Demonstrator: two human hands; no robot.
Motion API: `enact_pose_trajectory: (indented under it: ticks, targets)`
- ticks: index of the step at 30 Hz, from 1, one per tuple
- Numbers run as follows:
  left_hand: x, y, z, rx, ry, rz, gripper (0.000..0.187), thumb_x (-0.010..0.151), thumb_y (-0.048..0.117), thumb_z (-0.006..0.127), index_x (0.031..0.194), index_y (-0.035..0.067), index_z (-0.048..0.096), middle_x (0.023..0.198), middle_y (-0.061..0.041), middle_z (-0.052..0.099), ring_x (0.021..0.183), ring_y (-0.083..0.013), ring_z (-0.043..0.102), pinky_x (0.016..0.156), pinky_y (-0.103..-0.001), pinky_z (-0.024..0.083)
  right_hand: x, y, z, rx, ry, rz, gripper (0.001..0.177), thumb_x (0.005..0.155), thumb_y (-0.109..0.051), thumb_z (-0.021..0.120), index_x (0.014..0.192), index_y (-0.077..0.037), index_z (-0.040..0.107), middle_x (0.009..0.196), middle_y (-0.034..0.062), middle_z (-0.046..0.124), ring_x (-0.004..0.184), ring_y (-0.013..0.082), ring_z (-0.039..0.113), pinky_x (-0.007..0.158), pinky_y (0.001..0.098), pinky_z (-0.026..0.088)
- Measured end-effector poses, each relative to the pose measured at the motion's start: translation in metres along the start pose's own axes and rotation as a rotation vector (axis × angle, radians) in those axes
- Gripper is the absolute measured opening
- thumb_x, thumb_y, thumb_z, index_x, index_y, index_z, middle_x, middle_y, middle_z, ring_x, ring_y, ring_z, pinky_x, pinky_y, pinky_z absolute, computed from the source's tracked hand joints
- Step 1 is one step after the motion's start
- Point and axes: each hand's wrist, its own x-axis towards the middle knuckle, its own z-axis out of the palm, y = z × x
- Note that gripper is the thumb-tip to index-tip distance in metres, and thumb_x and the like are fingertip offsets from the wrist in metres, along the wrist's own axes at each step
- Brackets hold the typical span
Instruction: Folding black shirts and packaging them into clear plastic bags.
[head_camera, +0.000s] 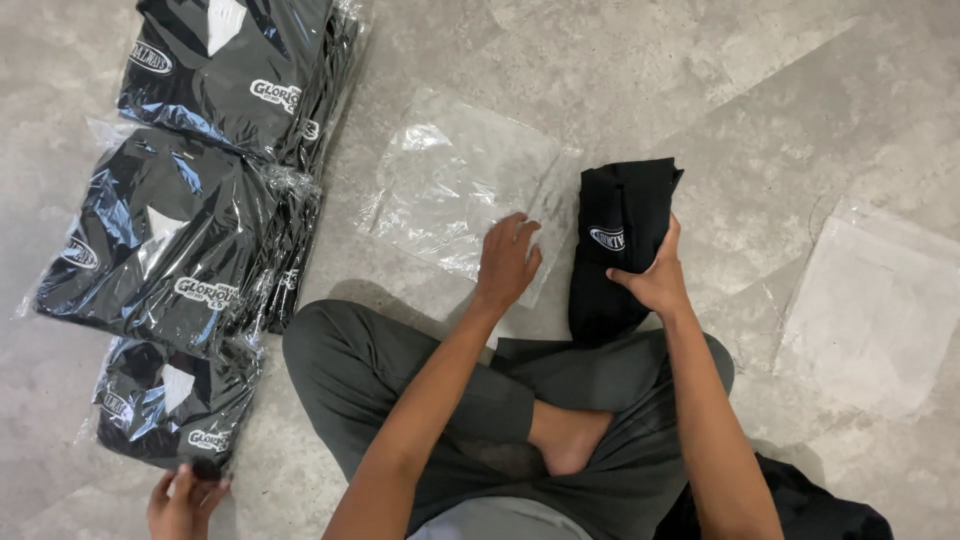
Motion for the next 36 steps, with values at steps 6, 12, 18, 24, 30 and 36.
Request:
enact_pose_trajectory:
  ticks: [6, 12, 18, 24, 30, 36]
  targets:
    - [-0.001, -0.037, 0.029, 0.092, -0.162, -0.033, 0.031, 0.103, 0.03, 0.068, 0.129, 0.014, 0.062, 0.133, -0.008, 0.059, 0.135, -0.0284, 0.054, 0.115, -0.051, 0.041, -0.013, -0.034, -0.007, -0.098, -0.07, -0.074, 0.116, 0.071, -0.005, 0.087, 0.163, -0.026, 0.02, 0.156, 0.0297, 0.048, 0.141, 0.0552, 0.046, 0.114, 0.0666, 0.041]
    - [0.01, -0.043, 0.016, -0.025, -0.004, -0.016, 0.008, 0.1, 0.015, 0.073, 0.101, 0.007, 0.074, 0.124, -0.011, 0.067, 0.125, -0.0305, 0.064, 0.112, -0.046, 0.047, -0.012, -0.046, -0.009, -0.119, -0.179, -0.118, 0.113, 0.076, -0.006, 0.082, 0.164, -0.027, 0.014, 0.159, 0.0278, 0.046, 0.143, 0.0545, 0.044, 0.115, 0.0684, 0.039]
    - [0.016, -0.039, -0.013, -0.11, 0.106, -0.011, 0.007, 0.094, 0.018, 0.08, 0.095, 0.012, 0.076, 0.121, -0.01, 0.07, 0.12, -0.0306, 0.066, 0.112, -0.05, 0.044, -0.014, -0.045, 0.001, -0.144, -0.224, -0.137, 0.113, 0.075, -0.005, 0.082, 0.165, -0.021, 0.015, 0.153, 0.0319, 0.051, 0.138, 0.0573, 0.048, 0.111, 0.071, 0.041]
    - [0.033, -0.029, -0.026, -0.136, 0.207, -0.107, 0.003, 0.102, 0.02, 0.073, 0.1, 0.017, 0.073, 0.105, 0.003, 0.062, 0.109, -0.0185, 0.059, 0.093, -0.04, 0.05, -0.02, -0.06, 0.014, -0.23, -0.265, -0.096, 0.11, 0.078, -0.008, 0.078, 0.166, -0.022, 0.014, 0.145, 0.0329, 0.058, 0.131, 0.057, 0.056, 0.105, 0.0672, 0.047]
    - [0.044, -0.012, -0.045, -0.373, 0.3, -0.116, 0.008, 0.107, 0.02, 0.067, 0.11, 0.013, 0.068, 0.092, -0.003, 0.063, 0.083, -0.0168, 0.064, 0.077, -0.034, 0.057, -0.003, -0.049, 0.022, -0.181, -0.347, -0.094, 0.116, 0.069, -0.014, 0.085, 0.166, -0.027, 0.021, 0.143, 0.029, 0.062, 0.127, 0.0538, 0.06, 0.101, 0.0636, 0.05]
    - [0.044, -0.005, -0.071, -0.42, 0.231, 0.032, 0.008, 0.105, 0.017, 0.069, 0.112, 0.012, 0.069, 0.093, -0.004, 0.062, 0.087, -0.0202, 0.069, 0.076, -0.032, 0.059, 0.034, -0.001, 0.029, 0.115, -0.561, -0.048, 0.123, 0.061, -0.003, 0.093, 0.166, -0.023, 0.032, 0.158, 0.0235, 0.05, 0.142, 0.0478, 0.048, 0.114, 0.0631, 0.041]
